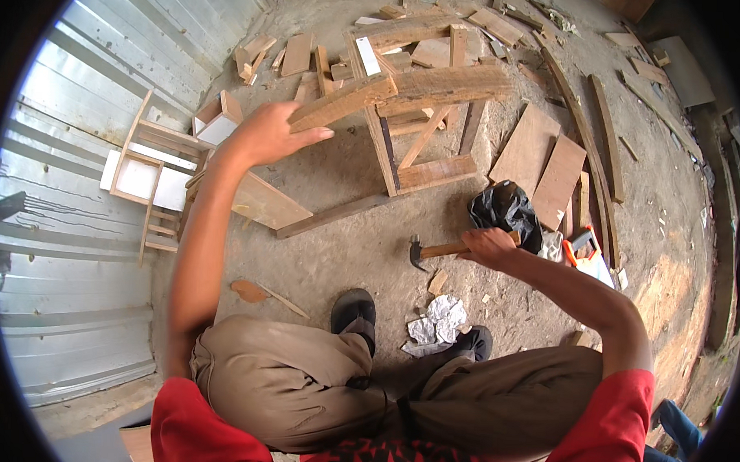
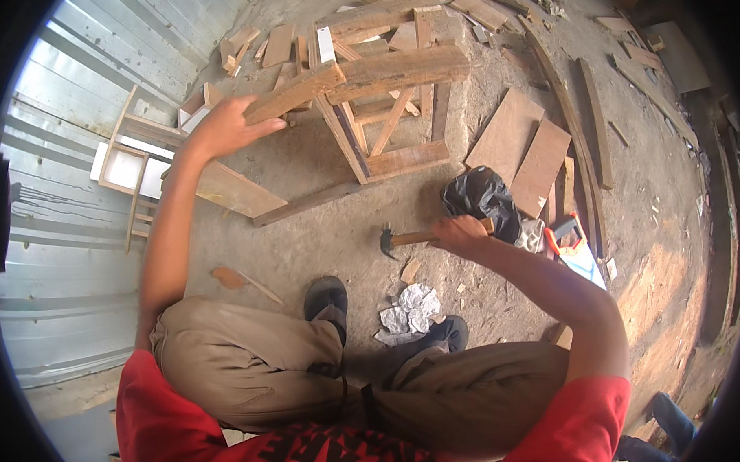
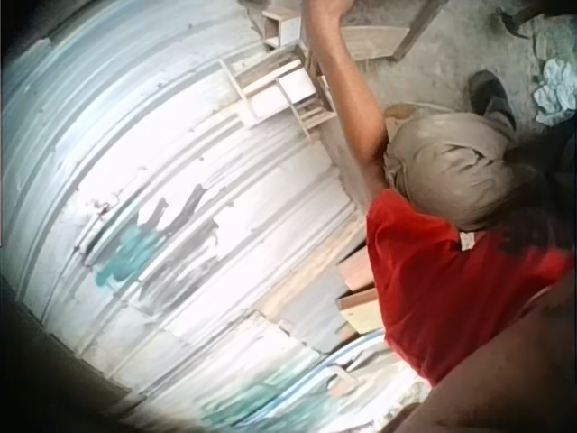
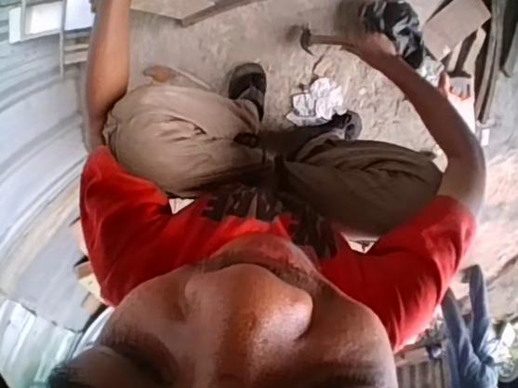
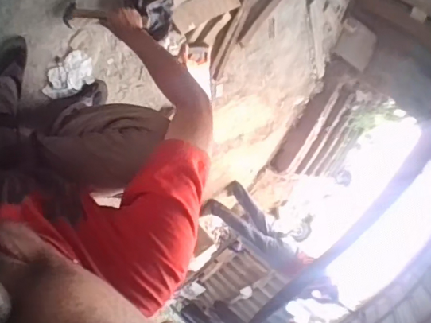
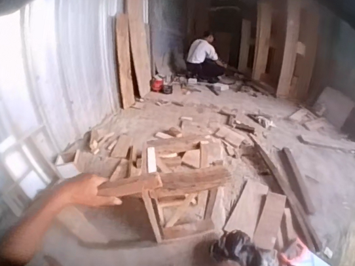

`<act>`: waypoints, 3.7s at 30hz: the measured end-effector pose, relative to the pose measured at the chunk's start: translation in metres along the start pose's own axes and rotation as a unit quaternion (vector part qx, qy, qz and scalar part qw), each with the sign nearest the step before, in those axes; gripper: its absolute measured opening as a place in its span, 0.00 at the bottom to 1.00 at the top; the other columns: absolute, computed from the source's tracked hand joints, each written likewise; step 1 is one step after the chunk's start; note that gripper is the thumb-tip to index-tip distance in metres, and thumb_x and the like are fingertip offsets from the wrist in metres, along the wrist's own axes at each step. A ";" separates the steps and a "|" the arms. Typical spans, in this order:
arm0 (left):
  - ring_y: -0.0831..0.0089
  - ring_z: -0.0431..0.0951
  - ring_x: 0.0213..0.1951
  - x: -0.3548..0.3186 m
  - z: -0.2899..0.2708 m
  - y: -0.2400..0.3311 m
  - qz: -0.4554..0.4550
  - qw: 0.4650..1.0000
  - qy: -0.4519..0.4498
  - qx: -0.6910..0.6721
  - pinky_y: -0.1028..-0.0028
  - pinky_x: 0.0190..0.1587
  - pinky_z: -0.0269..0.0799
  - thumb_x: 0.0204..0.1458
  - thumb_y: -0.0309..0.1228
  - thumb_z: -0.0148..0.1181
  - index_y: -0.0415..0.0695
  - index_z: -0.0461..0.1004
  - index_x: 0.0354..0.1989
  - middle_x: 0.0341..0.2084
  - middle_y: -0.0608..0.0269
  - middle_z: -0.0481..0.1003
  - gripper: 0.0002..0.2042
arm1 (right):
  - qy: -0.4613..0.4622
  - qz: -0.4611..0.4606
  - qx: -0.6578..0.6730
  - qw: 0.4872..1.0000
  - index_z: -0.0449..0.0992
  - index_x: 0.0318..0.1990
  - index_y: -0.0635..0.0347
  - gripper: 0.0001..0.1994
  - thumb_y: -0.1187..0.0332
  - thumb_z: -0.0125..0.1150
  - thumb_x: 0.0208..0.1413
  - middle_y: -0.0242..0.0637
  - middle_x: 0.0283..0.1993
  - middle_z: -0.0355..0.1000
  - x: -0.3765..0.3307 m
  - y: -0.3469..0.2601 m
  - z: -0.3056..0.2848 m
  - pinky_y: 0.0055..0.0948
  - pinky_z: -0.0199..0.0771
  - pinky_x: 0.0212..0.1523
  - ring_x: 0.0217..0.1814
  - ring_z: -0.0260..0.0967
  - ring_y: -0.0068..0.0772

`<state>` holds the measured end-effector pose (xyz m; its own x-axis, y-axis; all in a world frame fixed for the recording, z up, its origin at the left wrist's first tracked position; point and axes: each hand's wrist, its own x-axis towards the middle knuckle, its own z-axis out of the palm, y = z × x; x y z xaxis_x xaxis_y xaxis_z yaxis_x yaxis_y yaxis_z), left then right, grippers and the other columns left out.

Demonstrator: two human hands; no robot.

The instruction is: The person assembles a wooden chair by attaching the seat and backrest to the frame using a hammer and nails. They repeatedly position and secure wooden pieces, then test fit additional slats.

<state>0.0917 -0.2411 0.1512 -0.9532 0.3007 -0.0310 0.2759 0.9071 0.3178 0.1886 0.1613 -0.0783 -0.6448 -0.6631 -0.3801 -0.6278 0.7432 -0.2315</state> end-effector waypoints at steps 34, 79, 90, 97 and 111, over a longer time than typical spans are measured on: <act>0.62 0.79 0.29 0.016 -0.113 0.075 0.144 0.907 0.320 0.234 0.65 0.32 0.75 0.33 0.63 0.71 0.42 0.72 0.27 0.23 0.59 0.76 0.32 | 0.376 0.079 0.151 0.911 0.74 0.36 0.67 0.38 0.32 0.66 0.44 0.27 0.17 0.63 0.072 -0.031 -0.260 0.24 0.61 0.18 0.18 0.61 0.19; 0.73 0.59 0.09 -0.019 0.089 -0.064 -0.072 0.715 0.298 -0.629 0.70 0.18 0.62 0.49 0.77 0.31 0.44 0.63 0.22 0.09 0.67 0.60 0.41 | 0.481 0.028 0.576 0.660 0.71 0.29 0.60 0.10 0.67 0.64 0.59 0.23 0.20 0.65 0.044 -0.009 -0.211 0.19 0.56 0.17 0.17 0.59 0.11; 0.65 0.73 0.37 -0.011 0.099 -0.095 0.067 0.777 0.324 -0.536 0.66 0.45 0.68 0.46 0.79 0.29 0.38 0.67 0.40 0.32 0.57 0.73 0.48 | 0.459 -0.074 0.374 0.802 0.73 0.38 0.62 0.15 0.61 0.69 0.53 0.31 0.36 0.71 0.057 0.024 -0.155 0.28 0.69 0.42 0.40 0.68 0.24; 0.59 0.64 0.61 -0.024 -0.017 -0.063 0.159 0.759 0.570 -0.271 0.57 0.65 0.59 0.54 0.73 0.25 0.38 0.59 0.61 0.58 0.53 0.65 0.47 | 0.558 -0.141 0.311 0.757 0.48 0.65 0.73 0.54 0.27 0.48 0.51 0.51 0.64 0.56 0.002 0.030 -0.203 0.44 0.54 0.64 0.67 0.55 0.43; 0.57 0.73 0.46 -0.006 -0.055 -0.081 0.021 0.656 0.471 -0.589 0.58 0.50 0.71 0.61 0.56 0.41 0.39 0.68 0.41 0.41 0.51 0.71 0.27 | 0.526 -0.193 0.334 0.757 0.59 0.55 0.64 0.34 0.47 0.66 0.52 0.49 0.43 0.72 -0.016 -0.092 -0.203 0.41 0.79 0.43 0.43 0.76 0.49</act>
<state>0.0686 -0.3324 0.1777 -0.7538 -0.5012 0.4249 0.5473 -0.1209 0.8282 0.1680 0.0854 0.1313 -0.6803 -0.2851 0.6752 -0.7243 0.1206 -0.6789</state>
